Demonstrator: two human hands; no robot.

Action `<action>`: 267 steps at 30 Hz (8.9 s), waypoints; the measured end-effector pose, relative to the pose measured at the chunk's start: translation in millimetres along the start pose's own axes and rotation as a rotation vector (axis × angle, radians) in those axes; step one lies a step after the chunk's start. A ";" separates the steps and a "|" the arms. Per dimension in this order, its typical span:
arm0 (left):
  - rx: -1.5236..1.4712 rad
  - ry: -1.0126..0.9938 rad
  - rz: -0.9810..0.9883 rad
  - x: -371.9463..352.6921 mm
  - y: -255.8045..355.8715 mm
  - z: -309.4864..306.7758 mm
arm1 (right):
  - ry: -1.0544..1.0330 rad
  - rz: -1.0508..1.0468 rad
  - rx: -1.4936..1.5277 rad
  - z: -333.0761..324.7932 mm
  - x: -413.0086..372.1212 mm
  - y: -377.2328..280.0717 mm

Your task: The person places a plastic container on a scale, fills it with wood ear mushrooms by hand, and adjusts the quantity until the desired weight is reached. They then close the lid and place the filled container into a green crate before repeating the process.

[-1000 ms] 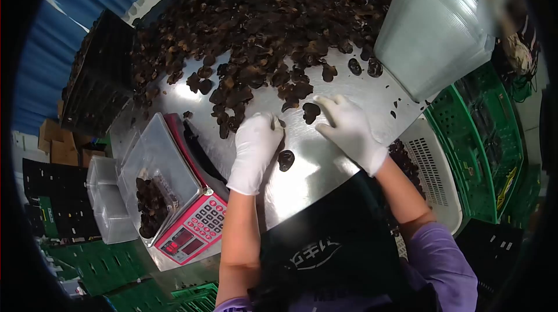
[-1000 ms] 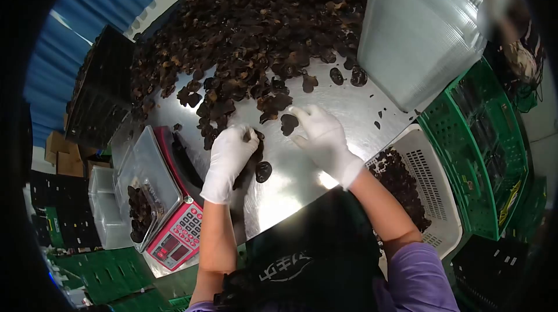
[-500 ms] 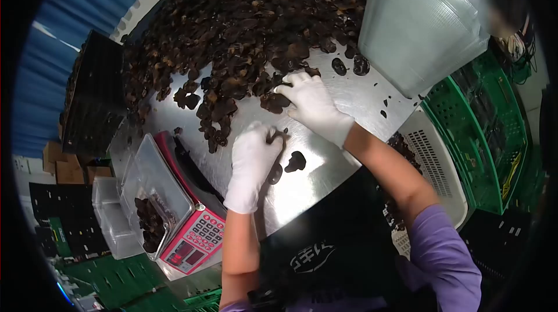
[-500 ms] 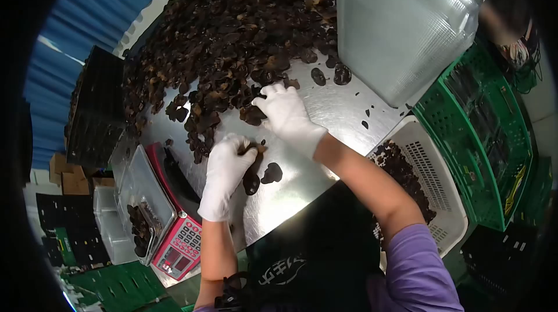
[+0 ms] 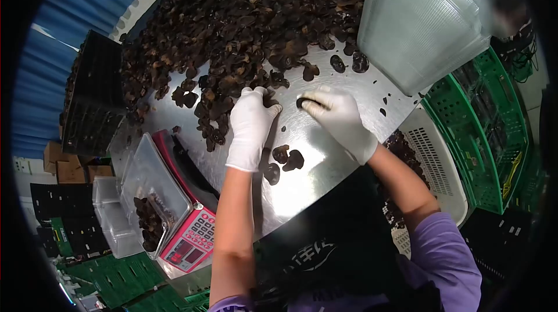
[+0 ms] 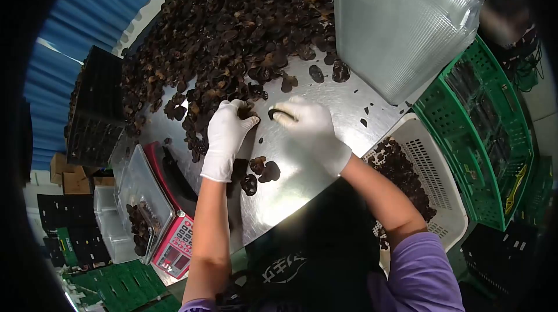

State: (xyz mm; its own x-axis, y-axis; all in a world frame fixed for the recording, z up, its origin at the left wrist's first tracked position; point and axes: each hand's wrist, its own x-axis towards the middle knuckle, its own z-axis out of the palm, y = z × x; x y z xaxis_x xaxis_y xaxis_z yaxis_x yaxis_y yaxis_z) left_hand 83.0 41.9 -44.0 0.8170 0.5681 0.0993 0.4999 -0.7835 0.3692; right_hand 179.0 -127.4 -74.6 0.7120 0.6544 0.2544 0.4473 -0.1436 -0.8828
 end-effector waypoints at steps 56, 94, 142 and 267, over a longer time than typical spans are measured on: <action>-0.088 0.321 0.003 -68.7 -22.6 -62.0 | -0.290 -0.002 0.059 -27.9 -12.0 -16.1; -0.437 0.308 -0.054 -154.8 -23.5 -127.6 | -0.321 -0.401 -0.113 83.2 -27.2 -167.2; -0.477 0.691 -0.580 -296.1 -200.2 -252.2 | -0.105 -0.862 -1.049 52.3 -177.2 -308.2; 0.301 0.068 -0.125 -271.9 -130.1 -204.9 | -0.302 -0.756 -0.755 221.5 44.2 -85.4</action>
State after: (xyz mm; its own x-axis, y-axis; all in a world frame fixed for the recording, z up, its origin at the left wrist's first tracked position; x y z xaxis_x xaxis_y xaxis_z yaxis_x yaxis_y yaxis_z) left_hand -263.1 41.0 70.3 0.7280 0.6721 0.1353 0.6658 -0.7401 0.0941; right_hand 52.3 78.2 -75.4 0.0013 0.9038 0.4280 0.9987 0.0208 -0.0469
